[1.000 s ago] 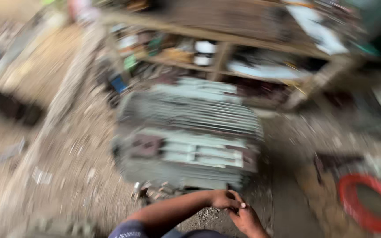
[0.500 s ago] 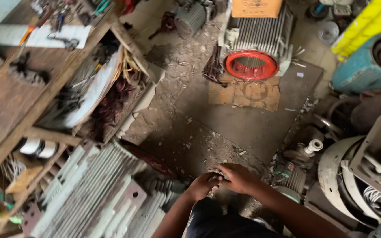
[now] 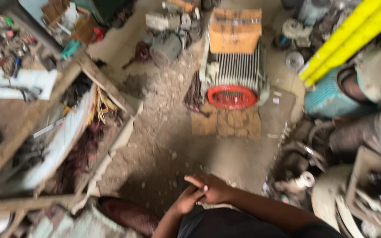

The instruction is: The person works on a rusty electric motor lying on the ground, holding a flange cover while striking the motor with a hammer, then carries the motor into the workshop. At a wooden workbench they fit a cylindrical shaft into a pump housing and use a spanner to tighten bolts on the assembly.

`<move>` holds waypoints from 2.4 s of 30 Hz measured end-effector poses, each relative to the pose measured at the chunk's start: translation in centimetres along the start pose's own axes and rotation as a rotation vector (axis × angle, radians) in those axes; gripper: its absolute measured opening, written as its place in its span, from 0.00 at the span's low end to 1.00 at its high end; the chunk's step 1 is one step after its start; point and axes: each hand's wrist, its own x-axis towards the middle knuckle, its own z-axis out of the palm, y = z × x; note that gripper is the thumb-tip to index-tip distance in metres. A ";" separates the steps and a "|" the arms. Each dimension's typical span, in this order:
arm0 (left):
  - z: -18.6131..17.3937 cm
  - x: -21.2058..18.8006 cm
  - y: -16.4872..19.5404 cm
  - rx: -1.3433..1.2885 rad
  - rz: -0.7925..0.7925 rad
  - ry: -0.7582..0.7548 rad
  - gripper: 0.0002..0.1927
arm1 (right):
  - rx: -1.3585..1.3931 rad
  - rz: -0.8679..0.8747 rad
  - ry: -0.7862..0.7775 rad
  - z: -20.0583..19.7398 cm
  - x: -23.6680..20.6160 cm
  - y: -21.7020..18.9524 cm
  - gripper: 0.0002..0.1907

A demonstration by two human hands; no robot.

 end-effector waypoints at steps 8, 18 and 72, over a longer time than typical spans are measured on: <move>-15.2 7.7 10.9 0.083 -0.031 0.002 0.29 | -0.101 -0.048 0.087 -2.4 16.2 6.3 0.44; -23.8 20.5 22.1 0.322 -0.087 0.132 0.34 | -0.029 0.066 -0.007 -14.0 30.8 15.4 0.41; -47.5 28.0 34.8 0.135 -0.066 0.200 0.31 | 0.401 -1.354 -0.567 -49.8 55.1 -4.2 0.10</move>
